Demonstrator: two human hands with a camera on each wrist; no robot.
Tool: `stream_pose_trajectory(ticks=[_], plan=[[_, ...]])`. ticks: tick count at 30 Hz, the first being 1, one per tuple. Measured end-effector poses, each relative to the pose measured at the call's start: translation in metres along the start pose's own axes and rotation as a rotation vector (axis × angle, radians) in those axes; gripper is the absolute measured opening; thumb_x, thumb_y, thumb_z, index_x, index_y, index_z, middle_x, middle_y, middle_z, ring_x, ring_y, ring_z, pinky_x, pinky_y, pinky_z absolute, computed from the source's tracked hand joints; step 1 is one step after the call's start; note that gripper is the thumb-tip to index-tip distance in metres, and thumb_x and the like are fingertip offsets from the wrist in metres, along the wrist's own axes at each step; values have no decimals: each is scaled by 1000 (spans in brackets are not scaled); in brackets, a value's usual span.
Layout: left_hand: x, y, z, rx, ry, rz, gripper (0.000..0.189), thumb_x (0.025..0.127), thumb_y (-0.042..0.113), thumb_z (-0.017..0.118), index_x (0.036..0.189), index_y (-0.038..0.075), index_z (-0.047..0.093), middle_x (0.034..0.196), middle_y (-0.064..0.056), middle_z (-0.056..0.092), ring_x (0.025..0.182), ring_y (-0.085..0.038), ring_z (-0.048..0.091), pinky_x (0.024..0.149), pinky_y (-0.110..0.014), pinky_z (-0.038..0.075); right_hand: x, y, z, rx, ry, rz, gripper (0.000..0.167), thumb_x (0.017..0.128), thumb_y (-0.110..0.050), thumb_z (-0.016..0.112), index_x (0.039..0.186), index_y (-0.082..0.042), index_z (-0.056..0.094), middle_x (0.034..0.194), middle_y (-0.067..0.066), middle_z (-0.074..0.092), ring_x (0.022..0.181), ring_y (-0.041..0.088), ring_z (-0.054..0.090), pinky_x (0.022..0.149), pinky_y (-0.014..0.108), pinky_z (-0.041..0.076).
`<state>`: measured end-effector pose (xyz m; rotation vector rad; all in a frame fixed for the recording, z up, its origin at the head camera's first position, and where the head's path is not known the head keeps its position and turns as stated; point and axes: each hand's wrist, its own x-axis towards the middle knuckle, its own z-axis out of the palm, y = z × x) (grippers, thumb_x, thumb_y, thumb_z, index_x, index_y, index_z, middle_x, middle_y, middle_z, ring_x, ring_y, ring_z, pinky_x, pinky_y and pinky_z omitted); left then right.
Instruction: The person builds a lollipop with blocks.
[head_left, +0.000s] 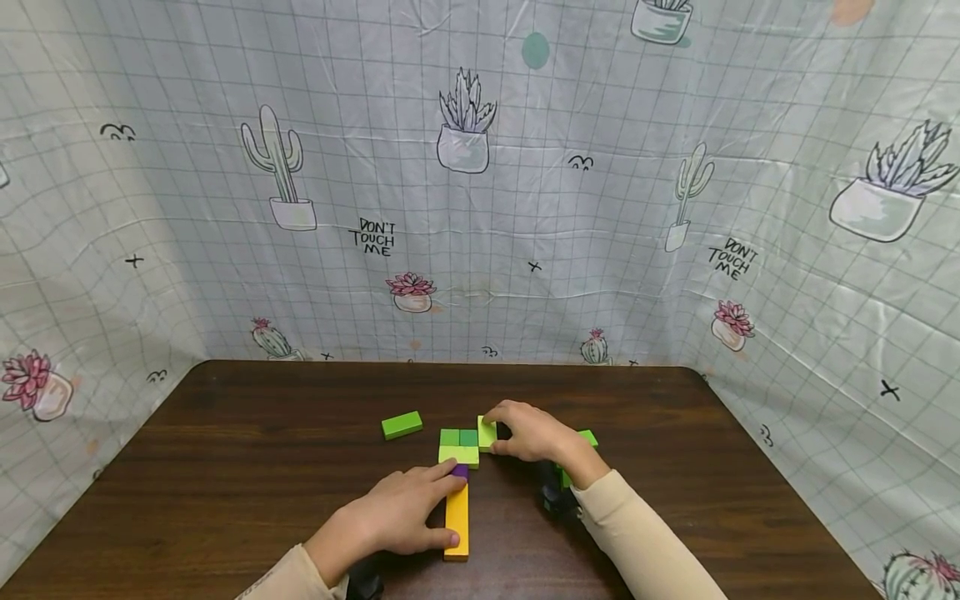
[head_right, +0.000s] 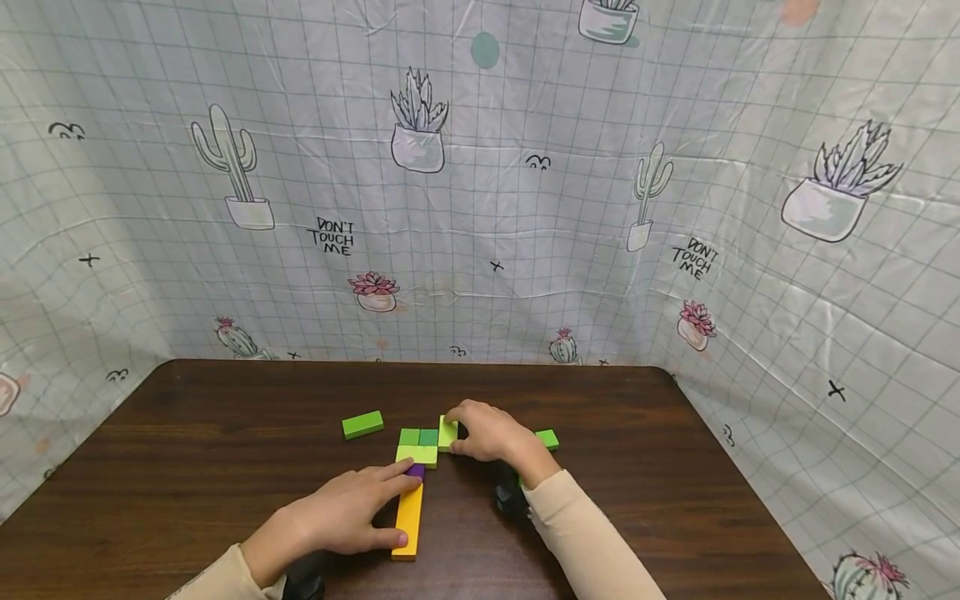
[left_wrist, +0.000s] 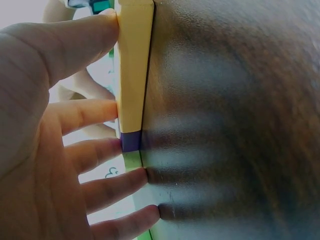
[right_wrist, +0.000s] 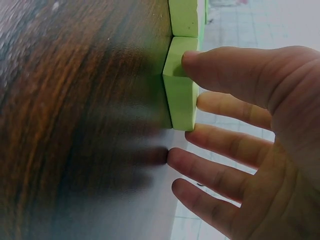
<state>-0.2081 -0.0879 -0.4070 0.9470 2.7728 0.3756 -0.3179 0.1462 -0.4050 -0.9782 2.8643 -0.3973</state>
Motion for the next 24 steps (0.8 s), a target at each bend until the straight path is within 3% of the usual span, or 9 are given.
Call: stream_pose_trajectory(ticks=[24], plan=[[0, 0, 1, 6, 2, 2, 69, 85, 56, 63, 142, 22, 47, 152, -4, 34, 132, -30, 42, 100, -56, 37, 0, -1, 1, -7, 2, -4, 41, 89, -28, 69, 126, -12, 62, 129, 5, 56, 118, 23, 53, 98, 41, 44]])
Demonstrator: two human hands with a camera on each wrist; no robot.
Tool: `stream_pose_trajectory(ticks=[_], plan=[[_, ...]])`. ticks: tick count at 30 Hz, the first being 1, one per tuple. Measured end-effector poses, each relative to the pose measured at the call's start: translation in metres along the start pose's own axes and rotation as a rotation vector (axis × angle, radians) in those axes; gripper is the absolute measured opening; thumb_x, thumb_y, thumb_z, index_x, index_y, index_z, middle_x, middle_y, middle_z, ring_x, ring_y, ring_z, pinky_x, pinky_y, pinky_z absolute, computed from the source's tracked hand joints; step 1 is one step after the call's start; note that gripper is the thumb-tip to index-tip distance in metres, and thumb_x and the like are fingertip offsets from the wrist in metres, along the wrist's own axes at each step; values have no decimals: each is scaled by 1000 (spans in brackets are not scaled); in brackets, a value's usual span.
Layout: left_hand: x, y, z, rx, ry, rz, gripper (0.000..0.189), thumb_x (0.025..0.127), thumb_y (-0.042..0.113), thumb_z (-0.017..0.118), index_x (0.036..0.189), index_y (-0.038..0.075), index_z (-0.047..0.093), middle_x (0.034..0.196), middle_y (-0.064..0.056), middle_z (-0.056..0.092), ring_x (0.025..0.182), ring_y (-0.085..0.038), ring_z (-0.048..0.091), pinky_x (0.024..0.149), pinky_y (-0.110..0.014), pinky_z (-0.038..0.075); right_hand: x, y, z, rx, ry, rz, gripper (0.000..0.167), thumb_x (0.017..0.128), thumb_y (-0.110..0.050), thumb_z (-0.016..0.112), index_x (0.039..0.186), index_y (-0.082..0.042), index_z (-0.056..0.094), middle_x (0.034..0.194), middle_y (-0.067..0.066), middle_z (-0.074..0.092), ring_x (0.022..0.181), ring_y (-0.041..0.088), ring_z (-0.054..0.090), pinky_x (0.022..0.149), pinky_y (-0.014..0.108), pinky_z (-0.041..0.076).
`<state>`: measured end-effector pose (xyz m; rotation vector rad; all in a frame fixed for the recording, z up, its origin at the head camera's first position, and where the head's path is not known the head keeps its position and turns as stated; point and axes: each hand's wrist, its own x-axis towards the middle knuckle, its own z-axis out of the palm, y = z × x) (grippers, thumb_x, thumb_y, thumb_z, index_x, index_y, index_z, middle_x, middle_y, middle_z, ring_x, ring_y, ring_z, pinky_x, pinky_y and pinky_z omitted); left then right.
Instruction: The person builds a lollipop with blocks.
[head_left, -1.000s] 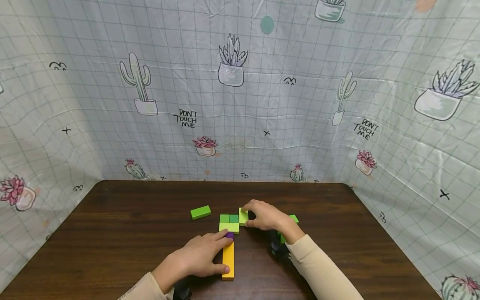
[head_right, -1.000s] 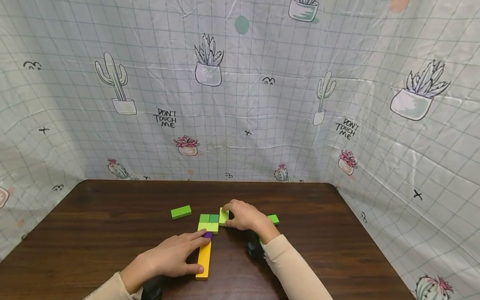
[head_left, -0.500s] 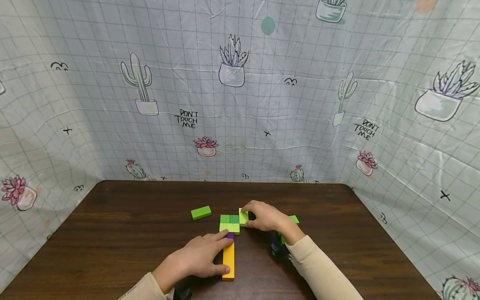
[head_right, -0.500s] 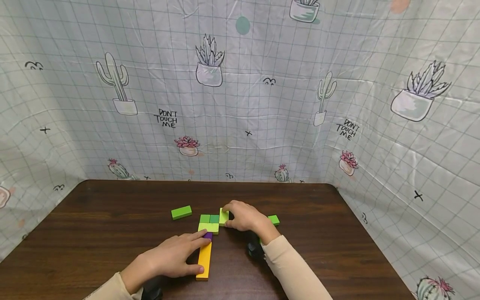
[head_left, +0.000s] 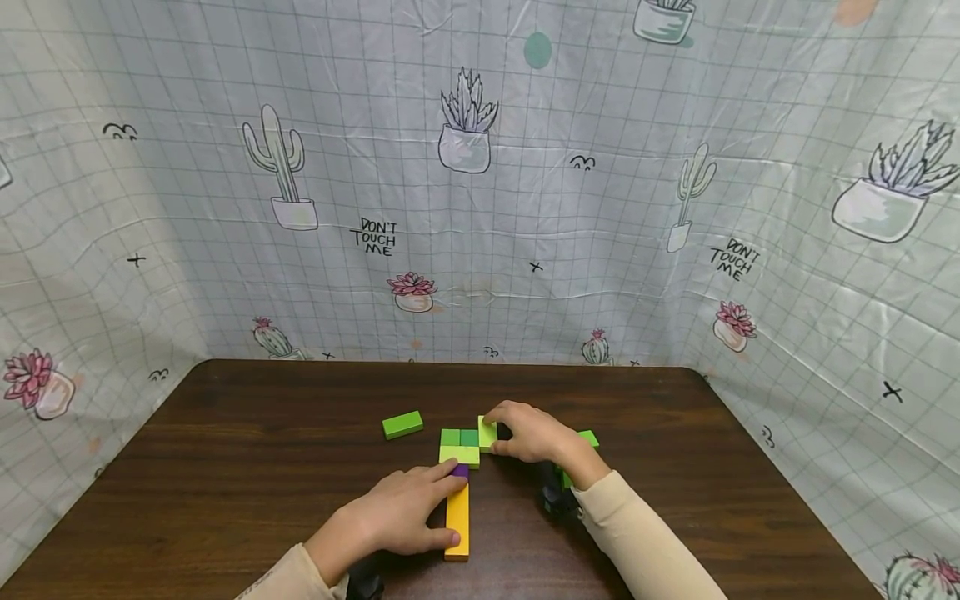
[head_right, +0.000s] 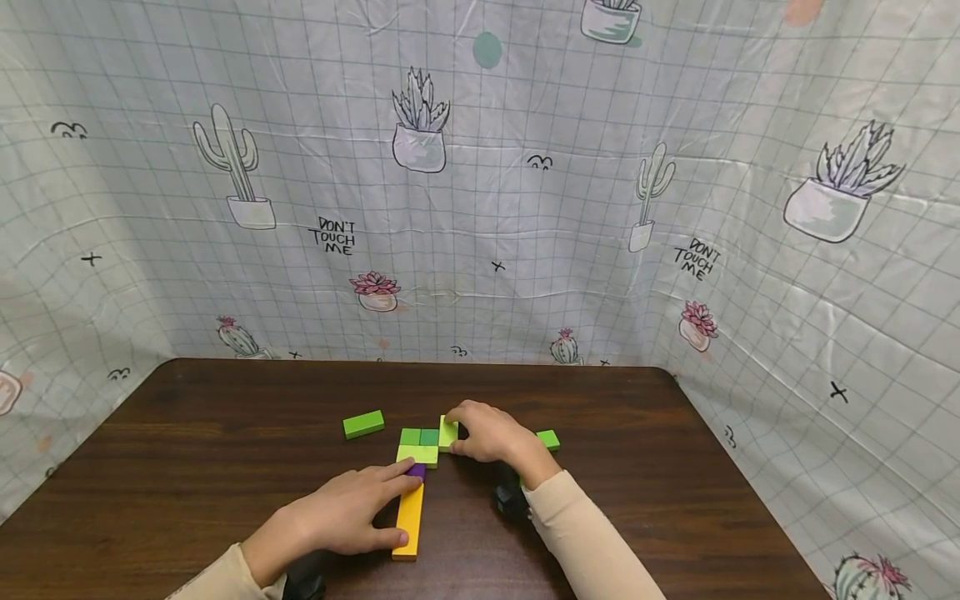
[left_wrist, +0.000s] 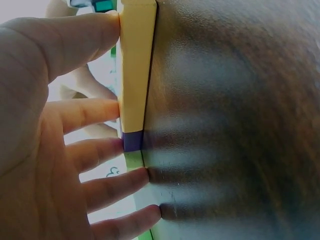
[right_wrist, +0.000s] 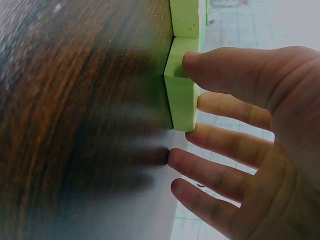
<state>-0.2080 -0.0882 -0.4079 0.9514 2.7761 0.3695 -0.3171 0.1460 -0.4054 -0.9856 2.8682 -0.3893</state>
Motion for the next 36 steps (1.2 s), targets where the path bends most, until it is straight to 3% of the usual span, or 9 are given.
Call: stream_pose_trajectory(ticks=[36], plan=[[-1, -4, -6, -22, 30, 16, 65, 87, 54, 61, 142, 21, 48, 150, -7, 37, 131, -30, 42, 98, -56, 39, 0, 0, 0, -1, 4, -4, 41, 89, -27, 70, 125, -11, 61, 128, 6, 56, 115, 23, 54, 96, 41, 45]])
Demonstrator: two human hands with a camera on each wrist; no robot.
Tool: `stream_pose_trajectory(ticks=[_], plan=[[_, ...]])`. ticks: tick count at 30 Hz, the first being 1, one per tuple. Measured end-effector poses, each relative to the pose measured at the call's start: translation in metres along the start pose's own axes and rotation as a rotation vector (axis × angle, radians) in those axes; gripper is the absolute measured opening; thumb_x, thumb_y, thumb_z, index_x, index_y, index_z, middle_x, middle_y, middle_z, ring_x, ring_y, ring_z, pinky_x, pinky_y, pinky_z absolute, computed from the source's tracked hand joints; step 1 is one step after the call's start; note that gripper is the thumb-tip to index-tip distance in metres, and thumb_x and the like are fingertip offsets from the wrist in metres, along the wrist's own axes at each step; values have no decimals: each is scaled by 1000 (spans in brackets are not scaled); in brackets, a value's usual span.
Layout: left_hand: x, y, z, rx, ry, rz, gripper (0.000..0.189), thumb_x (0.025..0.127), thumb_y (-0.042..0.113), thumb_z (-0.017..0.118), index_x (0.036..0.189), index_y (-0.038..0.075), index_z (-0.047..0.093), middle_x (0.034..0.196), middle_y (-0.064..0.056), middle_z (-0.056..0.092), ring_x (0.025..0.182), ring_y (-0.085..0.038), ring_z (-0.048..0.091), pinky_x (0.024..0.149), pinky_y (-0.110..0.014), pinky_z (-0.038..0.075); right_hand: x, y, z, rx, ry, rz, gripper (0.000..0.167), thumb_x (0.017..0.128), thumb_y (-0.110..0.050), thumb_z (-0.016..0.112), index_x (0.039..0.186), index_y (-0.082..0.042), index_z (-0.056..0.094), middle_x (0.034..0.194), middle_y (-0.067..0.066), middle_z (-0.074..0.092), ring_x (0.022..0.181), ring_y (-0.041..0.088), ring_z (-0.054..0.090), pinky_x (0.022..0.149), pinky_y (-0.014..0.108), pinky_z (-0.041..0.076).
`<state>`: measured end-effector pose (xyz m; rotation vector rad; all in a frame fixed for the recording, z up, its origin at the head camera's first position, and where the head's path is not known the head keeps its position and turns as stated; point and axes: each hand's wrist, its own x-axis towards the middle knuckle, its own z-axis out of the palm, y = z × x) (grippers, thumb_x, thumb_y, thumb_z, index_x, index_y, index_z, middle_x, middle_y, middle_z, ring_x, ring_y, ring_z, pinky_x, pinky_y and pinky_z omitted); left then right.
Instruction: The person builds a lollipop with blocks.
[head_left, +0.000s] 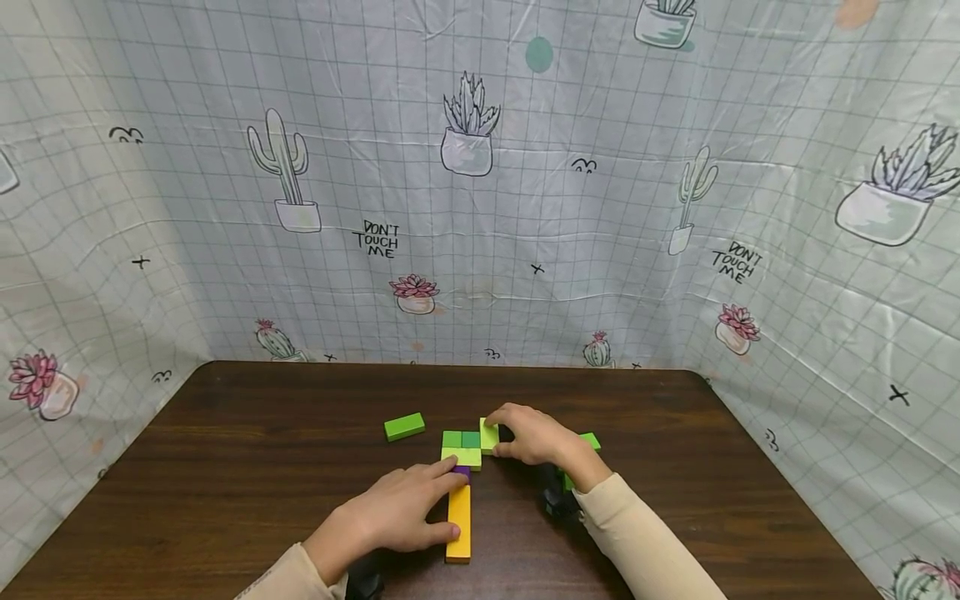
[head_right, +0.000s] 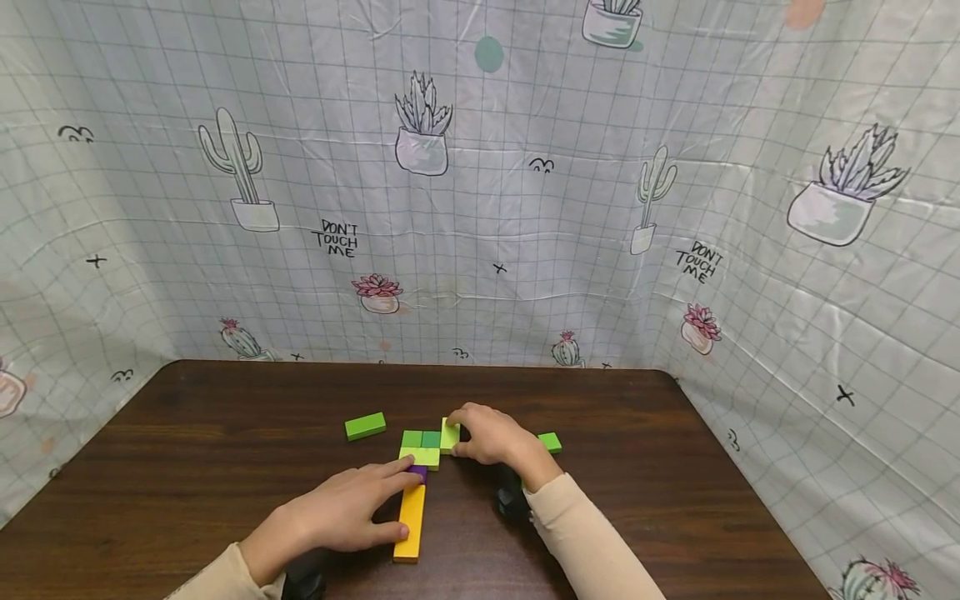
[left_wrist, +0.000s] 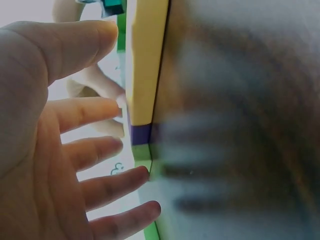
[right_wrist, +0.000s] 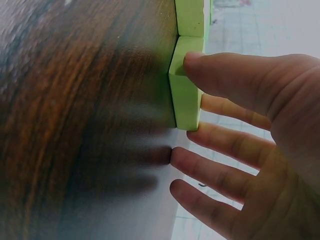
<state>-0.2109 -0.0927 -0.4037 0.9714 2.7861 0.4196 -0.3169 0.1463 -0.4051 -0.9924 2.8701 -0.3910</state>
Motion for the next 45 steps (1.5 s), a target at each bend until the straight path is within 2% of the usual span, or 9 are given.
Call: stream_pose_trajectory(ticks=[9, 18, 30, 37, 45], plan=[[-2, -11, -12, -18, 48, -5, 63, 88, 49, 63, 139, 15, 50, 147, -10, 42, 129, -29, 45, 96, -55, 41, 0, 1, 1, -2, 12, -2, 41, 89, -26, 70, 125, -10, 61, 127, 7, 57, 114, 23, 55, 95, 42, 45], [3, -35, -24, -2, 147, -59, 57, 89, 40, 66, 136, 10, 53, 143, -12, 46, 127, -32, 47, 98, -55, 40, 1, 2, 2, -2, 10, -5, 41, 89, -25, 70, 126, -10, 61, 127, 7, 56, 114, 24, 54, 94, 42, 45], [15, -62, -25, 52, 265, -69, 49, 89, 35, 67, 130, 9, 59, 140, -15, 48, 127, -35, 45, 100, -53, 39, 0, 1, 2, 8, 2, 3, 41, 89, -24, 69, 126, -9, 61, 127, 8, 56, 115, 25, 54, 95, 42, 45], [24, -75, -31, 79, 258, -98, 57, 87, 33, 71, 136, 11, 52, 140, -13, 48, 126, -33, 46, 100, -53, 39, 0, 1, 2, 15, 13, 0, 40, 89, -23, 70, 125, -10, 61, 125, 7, 56, 112, 24, 55, 94, 42, 45], [31, -87, -32, 32, 208, -141, 53, 85, 29, 73, 133, 14, 56, 136, -9, 51, 120, -30, 50, 95, -49, 43, 0, 2, 3, 11, 14, -11, 39, 89, -22, 70, 124, -10, 61, 124, 8, 56, 111, 24, 55, 93, 42, 46]])
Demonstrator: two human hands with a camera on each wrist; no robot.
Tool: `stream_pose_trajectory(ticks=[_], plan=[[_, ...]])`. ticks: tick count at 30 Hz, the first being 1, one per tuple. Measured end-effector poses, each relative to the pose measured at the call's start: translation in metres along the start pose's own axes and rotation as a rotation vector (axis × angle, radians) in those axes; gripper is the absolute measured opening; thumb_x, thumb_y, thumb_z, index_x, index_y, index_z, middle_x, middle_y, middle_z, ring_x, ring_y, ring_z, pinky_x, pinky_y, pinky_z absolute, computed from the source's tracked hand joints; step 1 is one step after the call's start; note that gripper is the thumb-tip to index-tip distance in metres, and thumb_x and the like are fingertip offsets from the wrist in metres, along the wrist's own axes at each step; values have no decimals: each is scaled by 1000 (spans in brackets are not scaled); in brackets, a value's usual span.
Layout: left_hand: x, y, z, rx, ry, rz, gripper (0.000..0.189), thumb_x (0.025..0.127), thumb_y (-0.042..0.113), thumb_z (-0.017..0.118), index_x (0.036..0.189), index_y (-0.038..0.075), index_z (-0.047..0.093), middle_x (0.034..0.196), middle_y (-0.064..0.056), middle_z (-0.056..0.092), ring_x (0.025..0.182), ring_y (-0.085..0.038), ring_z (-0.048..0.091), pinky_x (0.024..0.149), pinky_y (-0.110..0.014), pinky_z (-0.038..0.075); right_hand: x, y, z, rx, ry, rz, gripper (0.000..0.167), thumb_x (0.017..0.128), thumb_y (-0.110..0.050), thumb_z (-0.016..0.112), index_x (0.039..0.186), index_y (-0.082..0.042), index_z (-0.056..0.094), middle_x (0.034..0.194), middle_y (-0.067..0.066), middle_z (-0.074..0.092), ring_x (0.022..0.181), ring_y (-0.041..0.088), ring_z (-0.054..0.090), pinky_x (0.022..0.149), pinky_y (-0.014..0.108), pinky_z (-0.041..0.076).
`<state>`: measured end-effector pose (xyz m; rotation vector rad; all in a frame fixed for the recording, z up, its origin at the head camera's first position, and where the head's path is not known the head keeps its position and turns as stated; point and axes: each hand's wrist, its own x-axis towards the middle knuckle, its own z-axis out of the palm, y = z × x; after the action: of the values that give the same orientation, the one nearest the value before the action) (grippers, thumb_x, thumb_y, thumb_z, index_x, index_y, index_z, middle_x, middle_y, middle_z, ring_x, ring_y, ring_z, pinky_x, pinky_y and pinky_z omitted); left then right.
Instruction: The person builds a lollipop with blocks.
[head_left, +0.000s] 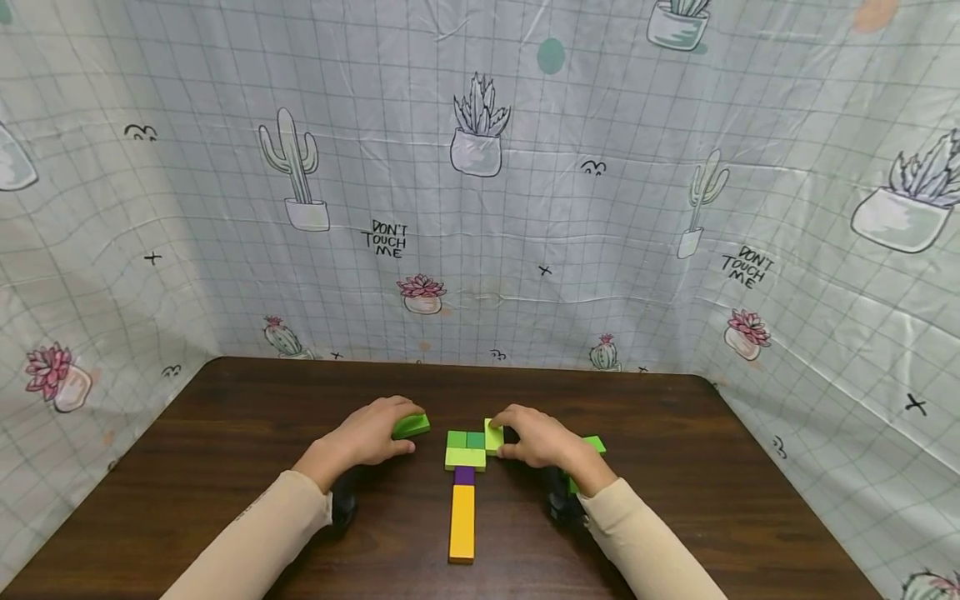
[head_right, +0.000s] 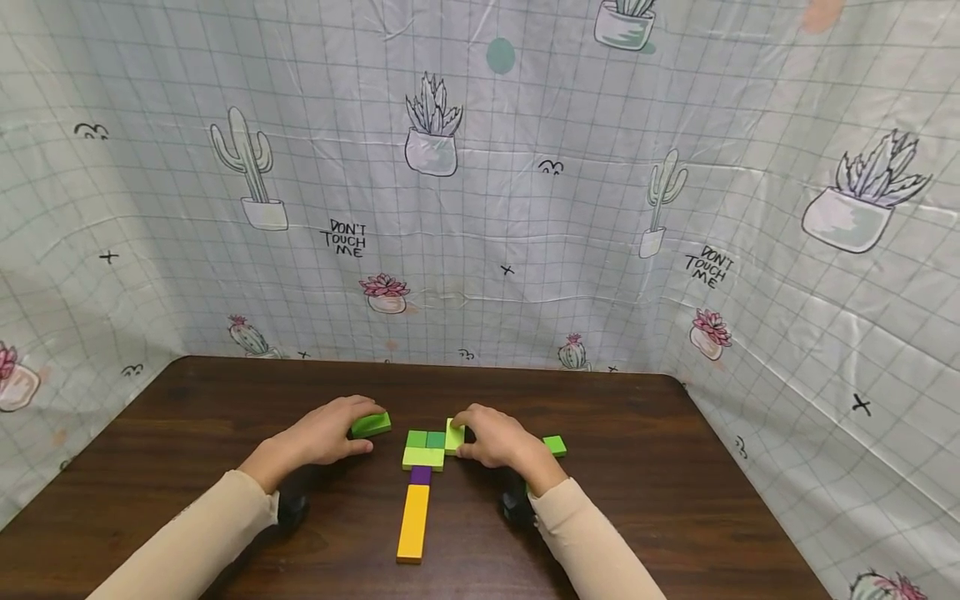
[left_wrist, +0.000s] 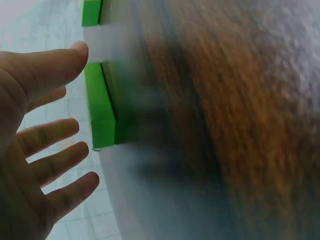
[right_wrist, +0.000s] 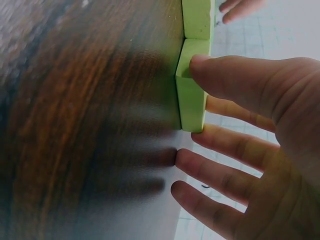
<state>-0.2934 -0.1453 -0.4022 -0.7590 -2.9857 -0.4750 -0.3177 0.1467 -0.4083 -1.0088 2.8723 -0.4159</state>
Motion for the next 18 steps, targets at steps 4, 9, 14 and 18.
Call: stream_pose_trajectory(ticks=[4, 9, 14, 18], plan=[[3, -4, 2, -22, -16, -18, 48, 85, 28, 74, 129, 14, 60, 131, -7, 53, 118, -27, 51, 95, -45, 44, 0, -1, 0, -2, 0, 1, 38, 89, -23, 69, 124, -10, 61, 125, 8, 56, 111, 24, 55, 93, 42, 46], [5, -5, 3, -21, -33, -41, 46, 85, 29, 74, 127, 15, 61, 124, -6, 56, 110, -24, 54, 92, -43, 45, 0, -1, 0, -6, 2, -2, 38, 89, -23, 69, 124, -10, 61, 125, 8, 56, 112, 24, 55, 93, 42, 46], [4, -2, 4, -18, -44, -55, 48, 84, 29, 75, 128, 16, 61, 119, -5, 57, 95, -19, 53, 83, -39, 46, 0, -1, 0, -5, 1, -1, 39, 89, -23, 69, 124, -9, 61, 125, 8, 56, 112, 24, 55, 93, 42, 46], [2, 3, 5, -25, -50, -47, 49, 82, 27, 76, 128, 14, 62, 113, -4, 57, 86, -16, 49, 76, -36, 44, 0, -1, 0, -1, 0, 7, 39, 89, -23, 69, 125, -10, 61, 125, 8, 56, 112, 24, 54, 94, 42, 45]])
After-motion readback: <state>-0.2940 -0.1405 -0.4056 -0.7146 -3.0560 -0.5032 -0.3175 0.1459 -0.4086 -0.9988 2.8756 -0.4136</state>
